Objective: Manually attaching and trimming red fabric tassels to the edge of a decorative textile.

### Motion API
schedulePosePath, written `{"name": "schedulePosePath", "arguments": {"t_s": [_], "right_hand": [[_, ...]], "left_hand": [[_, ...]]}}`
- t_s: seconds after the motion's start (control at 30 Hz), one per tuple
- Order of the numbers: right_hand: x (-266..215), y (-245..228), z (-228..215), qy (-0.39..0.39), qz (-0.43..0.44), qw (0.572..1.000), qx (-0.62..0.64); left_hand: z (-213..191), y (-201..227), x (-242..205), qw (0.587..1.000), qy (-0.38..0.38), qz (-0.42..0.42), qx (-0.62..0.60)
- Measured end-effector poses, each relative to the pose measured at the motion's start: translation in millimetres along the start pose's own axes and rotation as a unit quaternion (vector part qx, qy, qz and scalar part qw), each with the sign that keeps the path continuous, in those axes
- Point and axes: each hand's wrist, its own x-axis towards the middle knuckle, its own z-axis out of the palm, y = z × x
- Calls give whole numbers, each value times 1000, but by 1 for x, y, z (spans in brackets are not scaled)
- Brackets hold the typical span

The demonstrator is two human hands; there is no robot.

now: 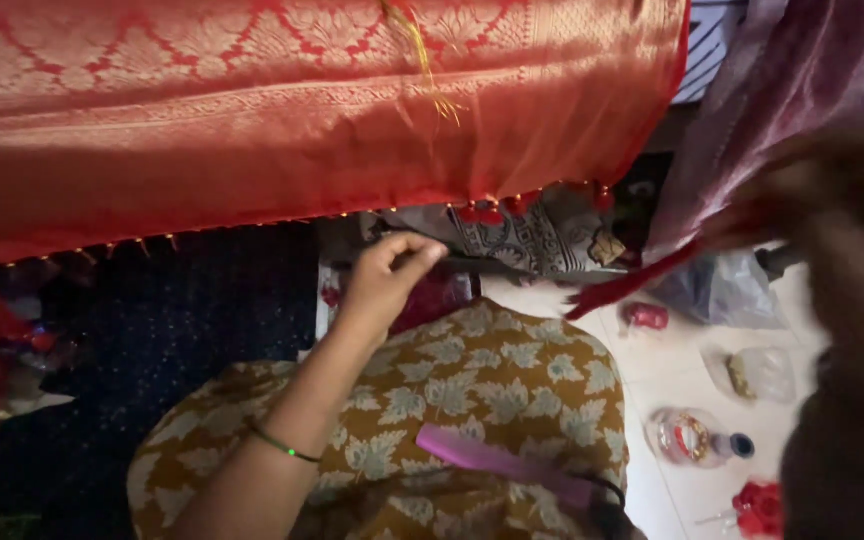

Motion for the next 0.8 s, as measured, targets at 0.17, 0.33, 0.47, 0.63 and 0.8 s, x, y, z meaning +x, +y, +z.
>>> {"name": "schedulePosePath", "arguments": {"t_s": [0.17,0.33,0.47,0.63,0.8], "right_hand": [[-32,64,42,-150,-94,977,-122],[-50,74,73,-142,-127,976,-101],[-73,144,99,-190,87,976,64],[-128,228,77,-212,164,953,140],[-172,308,-12,-131,409,903,14]], "left_hand": [[38,32,-24,975,-122,185,-8],[59,41,-53,952,-206,227,-24],[58,18,-58,971,-130,192,52],[30,-12,-56,990,-45,39,-125],[13,-74,-70,927,36,-165,-336]]}}
